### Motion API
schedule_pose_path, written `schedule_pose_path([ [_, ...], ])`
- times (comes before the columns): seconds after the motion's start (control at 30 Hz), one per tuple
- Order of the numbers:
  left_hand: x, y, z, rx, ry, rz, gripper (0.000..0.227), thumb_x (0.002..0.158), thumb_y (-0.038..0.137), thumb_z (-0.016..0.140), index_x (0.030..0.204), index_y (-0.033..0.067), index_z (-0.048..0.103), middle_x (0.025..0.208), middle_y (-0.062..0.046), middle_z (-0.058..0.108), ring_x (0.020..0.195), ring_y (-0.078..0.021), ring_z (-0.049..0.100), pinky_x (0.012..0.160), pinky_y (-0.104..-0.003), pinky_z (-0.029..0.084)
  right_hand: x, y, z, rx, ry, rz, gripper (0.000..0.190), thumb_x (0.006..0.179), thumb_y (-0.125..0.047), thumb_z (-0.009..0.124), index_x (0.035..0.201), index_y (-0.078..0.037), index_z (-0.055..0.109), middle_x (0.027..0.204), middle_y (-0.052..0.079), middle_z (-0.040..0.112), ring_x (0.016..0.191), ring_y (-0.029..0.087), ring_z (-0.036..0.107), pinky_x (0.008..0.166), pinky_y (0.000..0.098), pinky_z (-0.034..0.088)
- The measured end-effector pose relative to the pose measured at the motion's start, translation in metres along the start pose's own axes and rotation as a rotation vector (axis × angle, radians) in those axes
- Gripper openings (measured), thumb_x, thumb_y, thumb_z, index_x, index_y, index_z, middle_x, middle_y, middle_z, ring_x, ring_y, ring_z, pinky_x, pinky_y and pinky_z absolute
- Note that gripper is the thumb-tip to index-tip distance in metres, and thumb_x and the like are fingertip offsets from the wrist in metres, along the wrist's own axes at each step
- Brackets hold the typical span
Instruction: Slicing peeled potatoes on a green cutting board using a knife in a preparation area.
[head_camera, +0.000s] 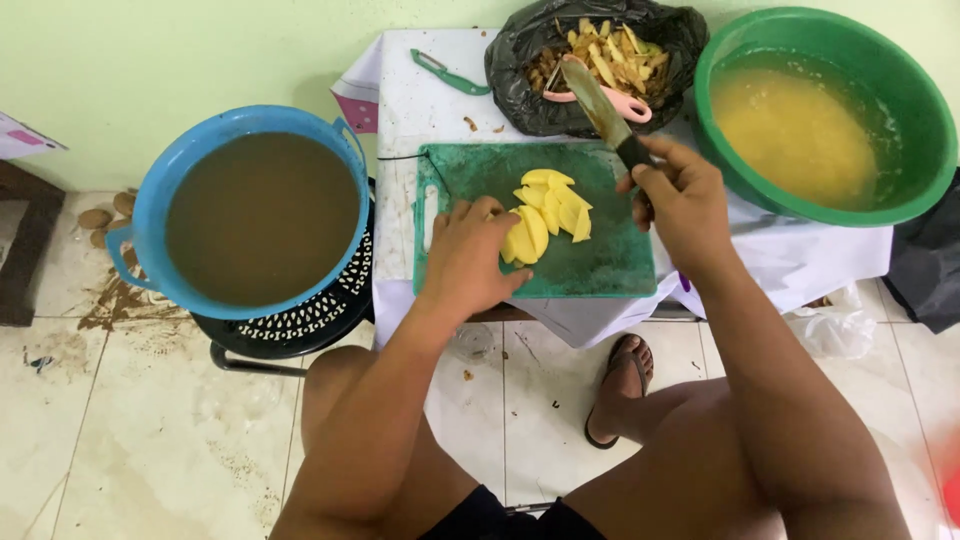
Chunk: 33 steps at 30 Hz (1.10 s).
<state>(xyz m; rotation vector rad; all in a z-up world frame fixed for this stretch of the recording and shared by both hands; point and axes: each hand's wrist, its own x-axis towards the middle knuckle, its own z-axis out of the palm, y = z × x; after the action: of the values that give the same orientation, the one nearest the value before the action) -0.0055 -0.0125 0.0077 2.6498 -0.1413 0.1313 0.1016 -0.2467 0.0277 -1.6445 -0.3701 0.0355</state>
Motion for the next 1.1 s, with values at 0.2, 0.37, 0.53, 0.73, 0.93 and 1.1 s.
schedule_pose_path([
  [0.2, 0.005, -0.008, 0.011, -0.026, -0.003, 0.017, 0.042, 0.083, 0.023, 0.08, 0.123, 0.011, 0.074, 0.122, -0.011, 0.064, 0.116, -0.0373, 0.061, 0.093, -0.051, 0.045, -0.001, 0.008, -0.007, -0.218, 0.01, -0.03, 0.032, 0.099, 0.003, 0.052, 0.129, 0.004, 0.063, 0.081, 0.016, 0.069, 0.047, 0.016, 0.054, 0.043, 0.0272, 0.042],
  [0.37, 0.013, -0.017, 0.013, -0.036, 0.043, 0.022, 0.034, 0.088, 0.018, 0.077, 0.121, 0.0096, 0.075, 0.119, -0.013, 0.066, 0.113, -0.0371, 0.064, 0.092, -0.049, 0.047, -0.004, 0.001, -0.009, -0.297, -0.011, -0.053, 0.031, 0.099, 0.003, 0.054, 0.129, 0.003, 0.064, 0.08, 0.014, 0.071, 0.047, 0.016, 0.055, 0.047, 0.0269, 0.044],
  [0.53, 0.024, -0.041, 0.026, -0.006, 0.079, 0.041, 0.032, 0.089, 0.017, 0.077, 0.121, 0.0145, 0.076, 0.121, -0.01, 0.067, 0.119, -0.0367, 0.064, 0.1, -0.051, 0.045, -0.016, -0.003, -0.016, -0.288, -0.008, -0.03, 0.034, 0.099, 0.005, 0.053, 0.131, 0.007, 0.061, 0.086, 0.017, 0.071, 0.054, 0.015, 0.057, 0.052, 0.0273, 0.046],
  [0.73, 0.025, -0.034, 0.019, 0.103, 0.222, 0.116, 0.035, 0.088, 0.013, 0.078, 0.123, 0.0118, 0.074, 0.124, -0.011, 0.064, 0.124, -0.0357, 0.058, 0.104, -0.052, 0.041, -0.022, 0.003, -0.029, -0.317, 0.017, -0.031, 0.03, 0.101, 0.005, 0.052, 0.129, 0.007, 0.062, 0.082, 0.014, 0.07, 0.052, 0.015, 0.054, 0.05, 0.0261, 0.045],
  [0.93, 0.019, -0.004, 0.026, 0.083, 0.087, 0.198, 0.055, 0.078, 0.018, 0.078, 0.132, 0.0178, 0.07, 0.134, -0.009, 0.063, 0.134, -0.0352, 0.049, 0.11, -0.06, 0.03, -0.025, -0.001, -0.034, -0.172, 0.024, 0.052, 0.031, 0.102, 0.003, 0.049, 0.132, 0.007, 0.058, 0.09, 0.018, 0.069, 0.06, 0.015, 0.056, 0.05, 0.0265, 0.047],
  [1.1, 0.023, -0.012, 0.034, 0.081, 0.012, 0.175, 0.047, 0.09, 0.019, 0.075, 0.136, 0.0168, 0.069, 0.141, -0.01, 0.063, 0.146, -0.0389, 0.036, 0.116, -0.071, 0.014, -0.024, 0.001, -0.035, -0.103, 0.014, 0.065, 0.03, 0.103, 0.004, 0.048, 0.131, 0.007, 0.058, 0.09, 0.019, 0.068, 0.06, 0.014, 0.056, 0.048, 0.0249, 0.047],
])
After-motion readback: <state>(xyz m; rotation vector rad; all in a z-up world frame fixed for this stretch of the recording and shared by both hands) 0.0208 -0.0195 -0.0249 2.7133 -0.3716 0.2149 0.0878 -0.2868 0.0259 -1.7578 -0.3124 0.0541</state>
